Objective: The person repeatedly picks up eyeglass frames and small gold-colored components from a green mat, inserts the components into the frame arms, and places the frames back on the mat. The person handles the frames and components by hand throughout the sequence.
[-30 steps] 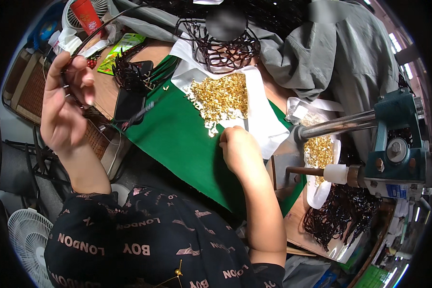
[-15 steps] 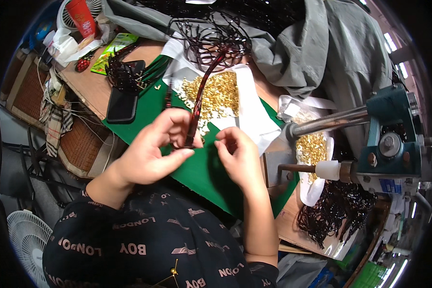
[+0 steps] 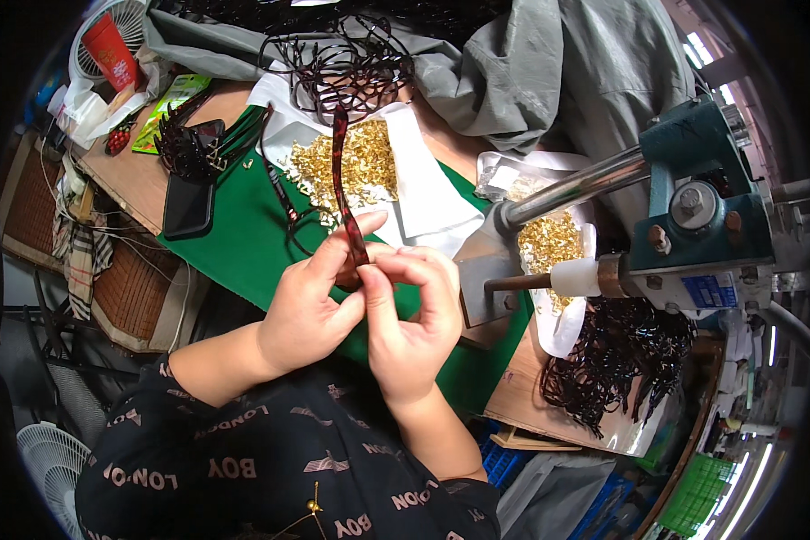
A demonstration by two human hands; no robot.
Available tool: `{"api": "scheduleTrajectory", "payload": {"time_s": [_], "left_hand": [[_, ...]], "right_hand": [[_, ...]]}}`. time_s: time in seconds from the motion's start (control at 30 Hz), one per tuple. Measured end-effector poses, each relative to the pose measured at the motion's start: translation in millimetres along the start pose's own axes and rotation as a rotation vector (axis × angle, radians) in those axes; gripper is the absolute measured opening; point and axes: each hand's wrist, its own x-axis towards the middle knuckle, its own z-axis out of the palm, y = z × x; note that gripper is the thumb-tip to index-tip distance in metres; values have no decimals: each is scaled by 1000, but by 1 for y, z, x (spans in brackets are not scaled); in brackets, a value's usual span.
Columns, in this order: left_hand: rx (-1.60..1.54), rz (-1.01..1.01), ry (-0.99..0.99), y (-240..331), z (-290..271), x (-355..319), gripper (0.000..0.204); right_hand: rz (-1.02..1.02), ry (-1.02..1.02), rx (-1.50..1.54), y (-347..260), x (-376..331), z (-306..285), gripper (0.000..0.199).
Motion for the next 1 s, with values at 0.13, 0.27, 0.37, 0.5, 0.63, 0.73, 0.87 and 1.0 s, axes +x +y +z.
{"api": "scheduleTrajectory", "payload": {"time_s": [0.13, 0.27, 0.37, 0.5, 0.63, 0.73, 0.87, 1.0], "left_hand": [[-126, 17, -7, 5, 0, 4, 50], [-395, -184, -167, 16, -3, 6, 44], [-584, -278, -202, 22, -6, 9, 41], [-733, -345, -283, 33, -5, 16, 39], [-814, -354, -313, 35, -2, 22, 36], [-900, -394, -335, 39, 2, 24, 36], [-968, -443, -455, 46, 3, 26, 36], [-990, -461, -499, 41, 4, 23, 40]], "right_hand": [[-79, -93, -89, -6, -2, -13, 14], [-18, -98, 109, -4, 0, -29, 17], [-49, -53, 73, -3, 2, -41, 13], [29, -40, 58, -10, -2, -54, 11], [134, -159, 248, -7, -5, -61, 16], [-5, -183, 122, -3, -2, -63, 17], [39, -287, 263, 3, -3, -72, 12], [9, -435, 210, -2, 6, -86, 14]]}}
